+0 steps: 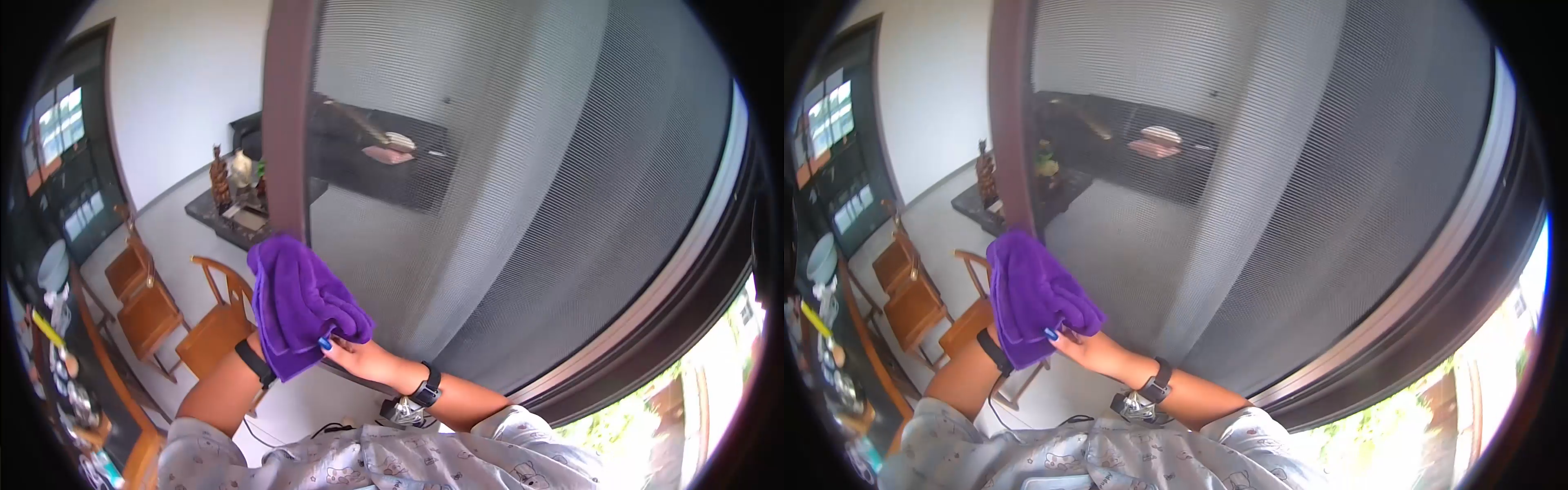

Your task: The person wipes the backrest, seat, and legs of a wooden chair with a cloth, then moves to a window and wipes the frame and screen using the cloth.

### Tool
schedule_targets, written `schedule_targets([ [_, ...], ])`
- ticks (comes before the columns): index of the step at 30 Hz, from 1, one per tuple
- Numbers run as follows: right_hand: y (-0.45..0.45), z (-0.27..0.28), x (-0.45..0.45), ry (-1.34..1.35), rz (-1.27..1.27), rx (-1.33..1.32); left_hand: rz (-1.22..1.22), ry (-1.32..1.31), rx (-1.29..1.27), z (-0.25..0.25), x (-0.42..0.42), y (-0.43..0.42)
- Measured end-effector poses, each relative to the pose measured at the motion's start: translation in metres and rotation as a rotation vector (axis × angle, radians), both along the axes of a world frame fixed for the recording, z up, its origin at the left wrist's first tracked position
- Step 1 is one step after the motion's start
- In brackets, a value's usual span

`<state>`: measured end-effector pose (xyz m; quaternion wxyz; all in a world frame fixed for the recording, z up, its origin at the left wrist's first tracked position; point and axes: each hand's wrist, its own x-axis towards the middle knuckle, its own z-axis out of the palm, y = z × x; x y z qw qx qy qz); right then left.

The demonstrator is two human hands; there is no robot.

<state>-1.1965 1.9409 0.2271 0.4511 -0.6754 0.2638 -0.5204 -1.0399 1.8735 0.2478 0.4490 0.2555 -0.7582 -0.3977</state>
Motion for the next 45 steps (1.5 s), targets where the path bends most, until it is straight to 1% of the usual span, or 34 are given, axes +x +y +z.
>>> schedule_targets([
  [2, 0.012, 0.024, -0.011, -0.046, -0.028, 0.175, -0.055, -0.126, -0.130, 0.036, -0.014, 0.009],
  [3, 0.011, 0.019, -0.016, -0.111, -0.022, 0.165, -0.069, -0.269, -0.395, 0.065, -0.020, 0.024],
  [4, 0.009, 0.016, -0.020, -0.178, -0.014, 0.150, -0.095, -0.308, -0.518, 0.073, -0.030, 0.025],
  [5, 0.023, 0.042, -0.027, -0.017, -0.192, 0.102, -0.120, -0.339, -0.643, 0.082, -0.041, 0.027],
  [7, 0.036, 0.056, -0.042, -0.081, -0.294, 0.080, -0.175, -0.248, -0.580, 0.073, -0.065, 0.032],
  [8, 0.054, 0.050, -0.041, -0.086, -0.311, 0.108, -0.194, -0.207, -0.548, 0.069, -0.076, 0.042],
  [9, 0.063, 0.059, -0.042, -0.314, -0.350, 0.130, -0.200, -0.179, -0.538, 0.081, -0.092, 0.057],
  [10, 0.062, 0.060, -0.055, -0.350, -0.323, 0.132, -0.209, -0.149, -0.533, 0.088, -0.100, 0.057],
  [11, 0.070, 0.071, -0.068, -0.400, -0.360, 0.078, -0.348, -0.140, -0.498, 0.088, -0.105, 0.052],
  [12, 0.083, 0.081, -0.075, -0.444, -0.399, 0.023, -0.472, -0.122, -0.435, 0.099, -0.115, 0.059],
  [14, 0.104, 0.092, -0.091, -0.494, -0.529, -0.082, -0.212, -0.288, -0.901, 0.096, -0.125, 0.054],
  [16, 0.125, 0.097, -0.108, -0.518, -0.745, -0.247, 0.150, -0.368, -1.370, 0.077, -0.131, 0.042],
  [17, 0.135, 0.101, -0.108, -0.533, -0.896, -0.297, 0.036, -0.285, -1.277, 0.075, -0.131, 0.041],
  [18, 0.145, 0.108, -0.114, -0.546, -1.046, -0.347, 0.041, -0.240, -1.247, 0.072, -0.136, 0.042],
  [20, 0.159, 0.113, -0.146, -0.540, -1.205, -0.417, 0.047, -0.165, -1.178, 0.062, -0.156, 0.052],
  [21, 0.164, 0.117, -0.158, -0.514, -1.296, -0.434, 0.004, -0.174, -1.164, 0.064, -0.167, 0.059],
  [23, 0.171, 0.131, -0.175, -0.425, -1.491, -0.520, -0.057, -0.143, -1.252, 0.064, -0.191, 0.065],
  [24, 0.172, 0.137, -0.184, -0.377, -1.545, -0.542, -0.084, -0.126, -1.297, 0.064, -0.204, 0.068],
  [25, 0.175, 0.142, -0.192, -0.329, -1.594, -0.567, -0.126, -0.123, -1.217, 0.067, -0.213, 0.075],
  [26, 0.176, 0.149, -0.202, -0.281, -1.640, -0.594, -0.100, -0.084, -1.214, 0.072, -0.224, 0.085],
  [27, 0.171, 0.166, -0.203, -0.288, -1.666, -0.622, -0.074, -0.046, -1.212, 0.079, -0.231, 0.091],
  [30, 0.158, 0.194, -0.242, -0.046, -1.760, -0.687, -0.047, 0.008, -1.241, 0.094, -0.263, 0.091],
  [32, 0.155, 0.209, -0.233, 0.136, -1.894, -0.834, -0.054, 0.027, -1.249, 0.096, -0.263, 0.100],
  [33, 0.157, 0.208, -0.240, 0.184, -1.923, -0.773, -0.055, 0.028, -1.240, 0.098, -0.268, 0.104],
  [36, 0.147, 0.186, -0.233, 0.163, -1.908, -0.797, -0.073, -0.003, -1.215, 0.092, -0.264, 0.101],
  [37, 0.149, 0.175, -0.230, 0.244, -1.962, -0.748, -0.084, -0.021, -1.209, 0.091, -0.264, 0.101],
  [38, 0.151, 0.163, -0.225, 0.193, -1.920, -0.689, -0.095, -0.041, -1.201, 0.087, -0.261, 0.102],
  [39, 0.154, 0.151, -0.220, 0.225, -1.929, -0.632, -0.138, -0.081, -1.196, 0.082, -0.257, 0.102],
  [43, 0.163, 0.093, -0.204, 0.337, -1.925, -0.426, -0.277, -0.234, -1.182, 0.040, -0.244, 0.102],
  [44, 0.164, 0.083, -0.195, 0.302, -1.862, -0.379, -0.300, -0.276, -1.181, 0.026, -0.241, 0.100],
  [45, 0.167, 0.067, -0.192, 0.406, -1.814, -0.318, -0.298, -0.276, -1.199, 0.012, -0.238, 0.098],
])
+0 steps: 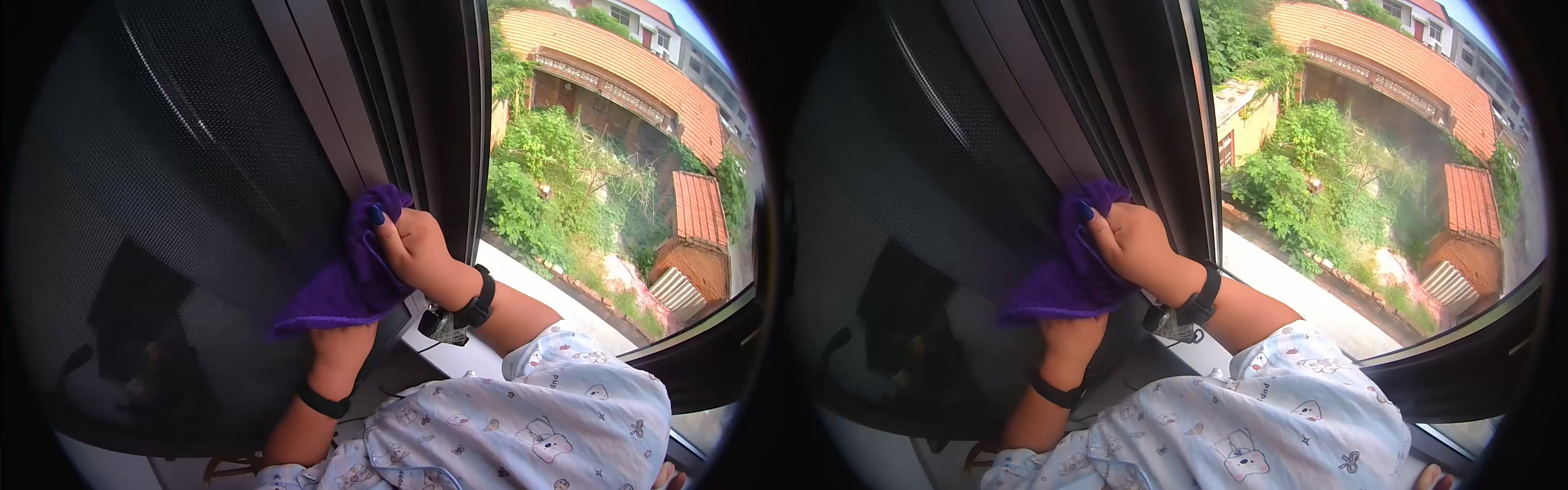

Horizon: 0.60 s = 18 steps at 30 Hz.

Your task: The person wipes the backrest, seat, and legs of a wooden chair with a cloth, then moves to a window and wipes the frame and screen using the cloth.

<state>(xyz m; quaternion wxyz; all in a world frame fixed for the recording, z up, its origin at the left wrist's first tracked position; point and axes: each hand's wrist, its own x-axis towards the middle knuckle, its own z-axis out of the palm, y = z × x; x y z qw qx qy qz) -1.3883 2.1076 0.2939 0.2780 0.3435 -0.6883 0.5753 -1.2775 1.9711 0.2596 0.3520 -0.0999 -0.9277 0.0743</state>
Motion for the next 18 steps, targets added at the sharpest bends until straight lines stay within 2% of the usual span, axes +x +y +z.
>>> schedule_targets([
  [3, 0.007, -0.045, 0.013, 0.023, 0.032, 0.237, -0.017, -0.065, 0.031, -0.055, 0.008, -0.016],
  [5, 0.011, -0.062, 0.024, -0.060, 0.047, 0.385, 0.022, -0.158, 0.005, -0.073, 0.017, -0.018],
  [9, 0.007, -0.110, 0.032, -0.156, 0.215, 0.445, 0.052, -0.303, 0.055, -0.129, 0.036, -0.033],
  [10, 0.006, -0.121, 0.033, -0.207, 0.232, 0.533, 0.066, -0.264, 0.018, -0.131, 0.043, -0.030],
  [11, 0.005, -0.127, 0.035, -0.217, 0.260, 0.503, 0.081, -0.265, 0.017, -0.139, 0.051, -0.032],
  [18, -0.020, -0.208, 0.061, -0.343, 0.525, 0.641, 0.117, -0.373, 0.118, -0.234, 0.110, -0.067],
])
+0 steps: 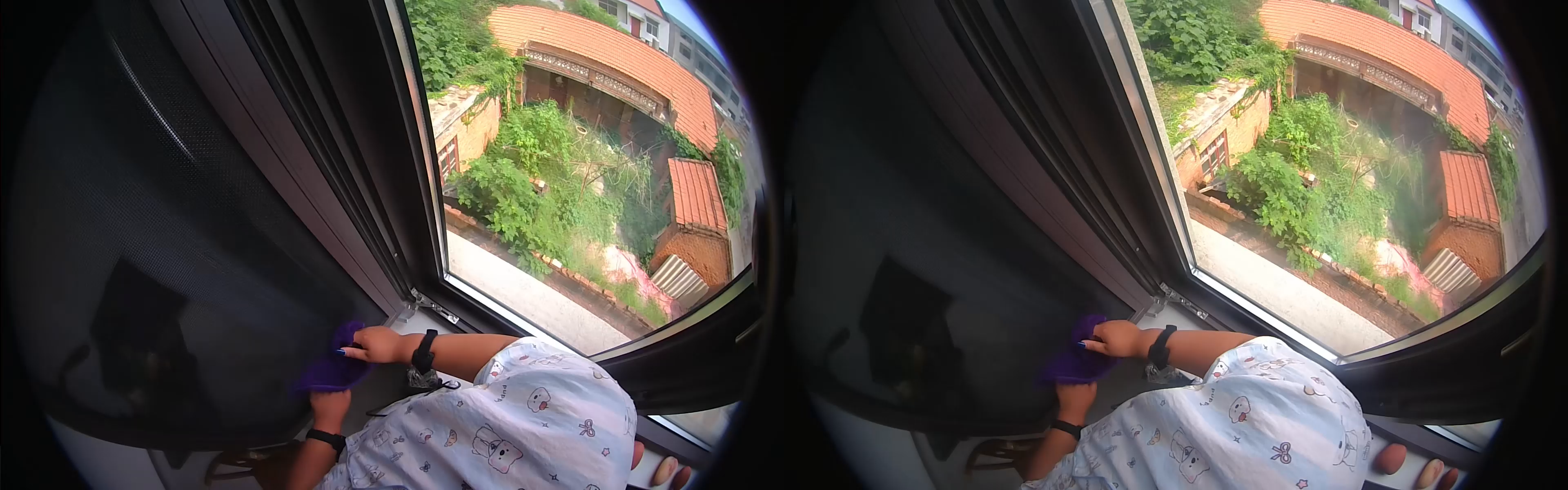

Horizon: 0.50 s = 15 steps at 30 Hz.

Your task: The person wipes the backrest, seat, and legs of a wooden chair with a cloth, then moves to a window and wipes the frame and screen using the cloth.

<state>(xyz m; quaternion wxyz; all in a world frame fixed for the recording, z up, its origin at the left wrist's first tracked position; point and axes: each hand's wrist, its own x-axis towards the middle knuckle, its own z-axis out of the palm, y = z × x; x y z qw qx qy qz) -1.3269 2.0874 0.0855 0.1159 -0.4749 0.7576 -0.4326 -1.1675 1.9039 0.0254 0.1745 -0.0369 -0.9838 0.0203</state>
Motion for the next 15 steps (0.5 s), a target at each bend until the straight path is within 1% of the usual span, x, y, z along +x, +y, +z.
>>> schedule_targets([
  [1, -0.006, -0.008, 0.005, -0.050, 0.056, 0.064, 0.022, -0.029, -0.027, -0.007, 0.014, -0.003],
  [3, -0.017, -0.035, 0.014, -0.147, 0.129, 0.100, 0.083, -0.095, -0.076, -0.022, 0.040, -0.003],
  [5, -0.022, -0.040, 0.023, -0.190, 0.174, 0.142, 0.167, -0.207, -0.054, -0.041, 0.063, -0.013],
  [6, -0.028, -0.058, 0.030, -0.108, 0.151, 0.128, 0.219, -0.278, -0.037, -0.049, 0.082, -0.012],
  [7, -0.034, -0.070, 0.033, -0.057, 0.181, 0.133, 0.385, -0.539, -0.012, -0.037, 0.087, -0.005],
  [8, -0.029, -0.046, 0.036, -0.142, 0.216, 0.206, 0.427, -0.524, -0.040, -0.034, 0.096, -0.002],
  [9, -0.039, -0.060, 0.040, -0.243, 0.241, 0.076, 0.538, -0.656, -0.007, -0.019, 0.097, 0.004],
  [10, -0.034, -0.042, 0.040, -0.225, 0.234, 0.205, 0.477, -0.467, -0.004, -0.051, 0.110, -0.010],
  [11, -0.045, -0.055, 0.047, -0.161, 0.234, 0.191, 0.465, -0.395, 0.074, -0.038, 0.112, -0.005],
  [12, -0.048, -0.050, 0.052, -0.186, 0.230, 0.204, 0.466, -0.327, 0.149, -0.019, 0.111, 0.001],
  [15, -0.063, -0.056, 0.065, -0.281, 0.267, 0.235, 0.543, -0.328, 0.076, -0.014, 0.121, -0.003],
])
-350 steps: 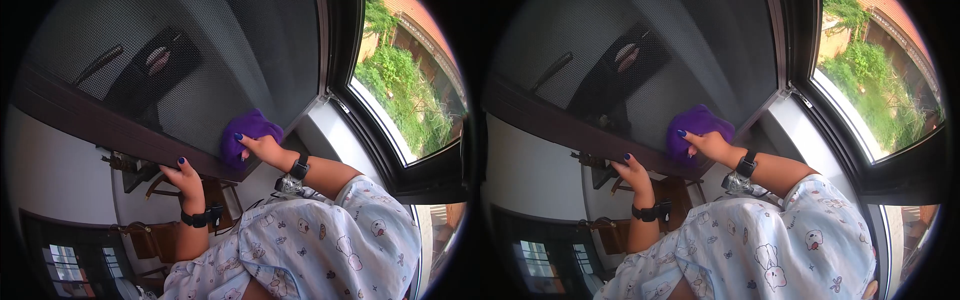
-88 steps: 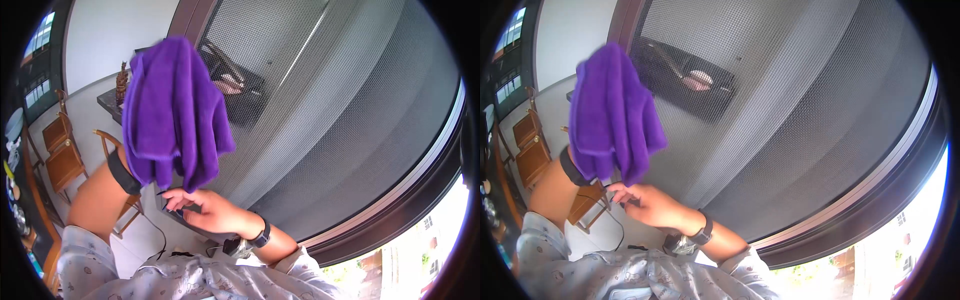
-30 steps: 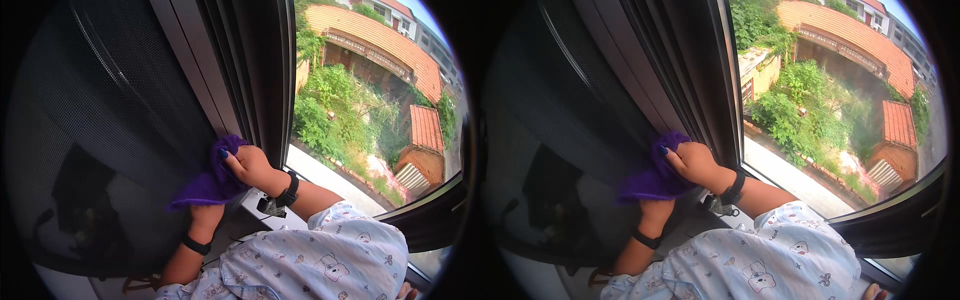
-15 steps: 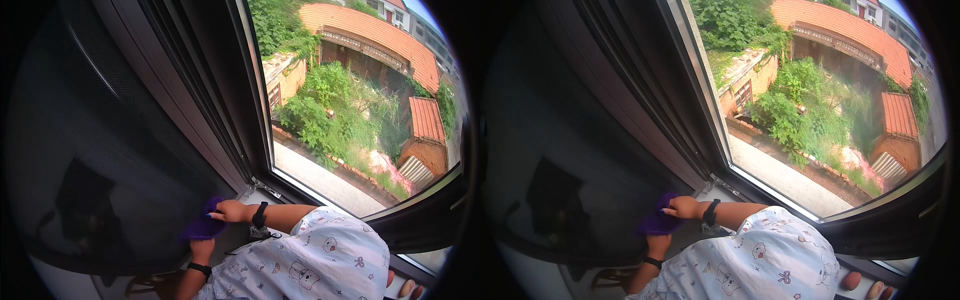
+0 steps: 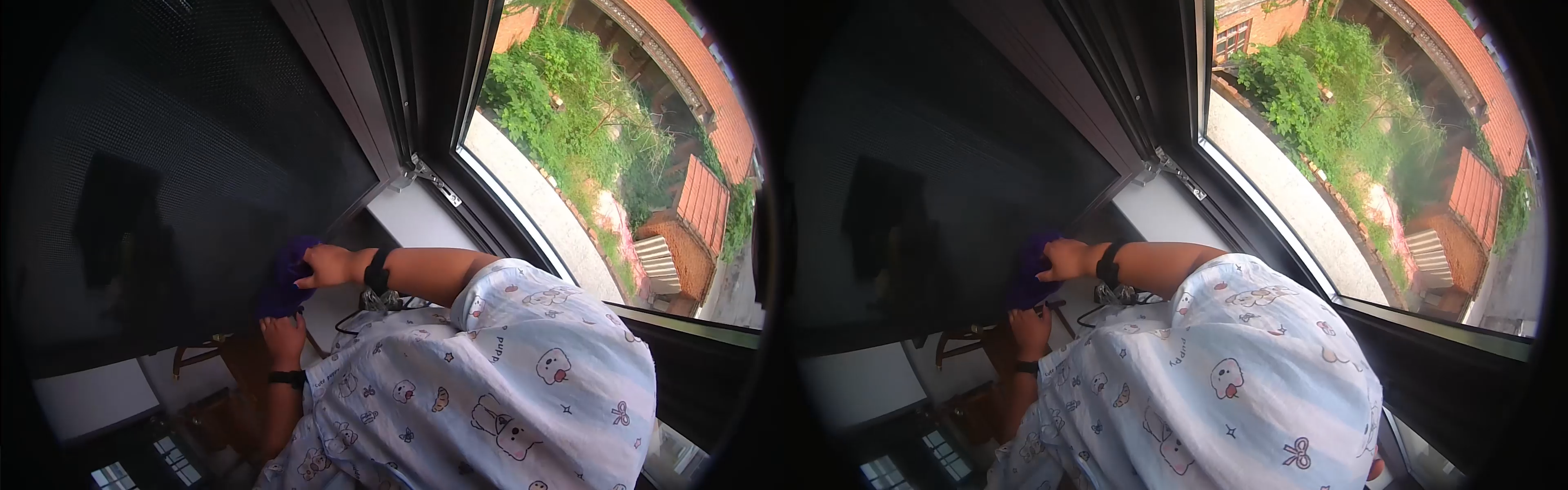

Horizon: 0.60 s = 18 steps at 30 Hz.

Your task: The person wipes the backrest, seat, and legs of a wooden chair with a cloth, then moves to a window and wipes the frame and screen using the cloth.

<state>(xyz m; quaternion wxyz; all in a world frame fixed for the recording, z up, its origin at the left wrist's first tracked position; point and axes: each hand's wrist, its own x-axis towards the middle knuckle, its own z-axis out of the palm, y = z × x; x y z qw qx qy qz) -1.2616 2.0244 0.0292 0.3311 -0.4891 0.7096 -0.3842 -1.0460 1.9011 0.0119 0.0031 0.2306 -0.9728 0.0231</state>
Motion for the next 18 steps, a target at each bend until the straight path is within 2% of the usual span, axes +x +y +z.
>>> schedule_targets([
  [1, -0.005, -0.008, 0.007, 0.050, -0.011, -0.038, -0.018, 0.040, -0.019, 0.000, 0.008, -0.005],
  [5, -0.003, -0.010, 0.018, -0.025, -0.027, -0.113, -0.064, 0.162, -0.017, 0.007, 0.024, -0.020],
  [7, 0.002, -0.005, 0.017, -0.087, -0.022, -0.127, -0.058, 0.225, -0.047, 0.026, 0.024, -0.017],
  [10, -0.002, -0.025, 0.023, -0.040, -0.103, -0.321, -0.044, 0.354, -0.156, 0.065, 0.006, -0.010],
  [11, 0.009, 0.004, 0.014, -0.187, -0.020, -0.223, -0.041, 0.399, -0.164, 0.076, -0.002, -0.014],
  [12, 0.014, 0.021, 0.010, -0.235, -0.023, -0.231, -0.035, 0.443, -0.171, 0.087, -0.010, -0.016],
  [14, 0.022, 0.044, 0.002, -0.328, -0.034, -0.243, -0.170, 0.542, -0.174, 0.113, -0.030, -0.014],
  [16, 0.029, 0.054, -0.009, -0.405, -0.083, -0.334, -0.273, 0.611, -0.114, 0.132, -0.056, -0.009],
  [18, 0.031, 0.045, -0.023, -0.346, -0.138, -0.529, -0.318, 0.641, 0.002, 0.143, -0.076, -0.002],
])
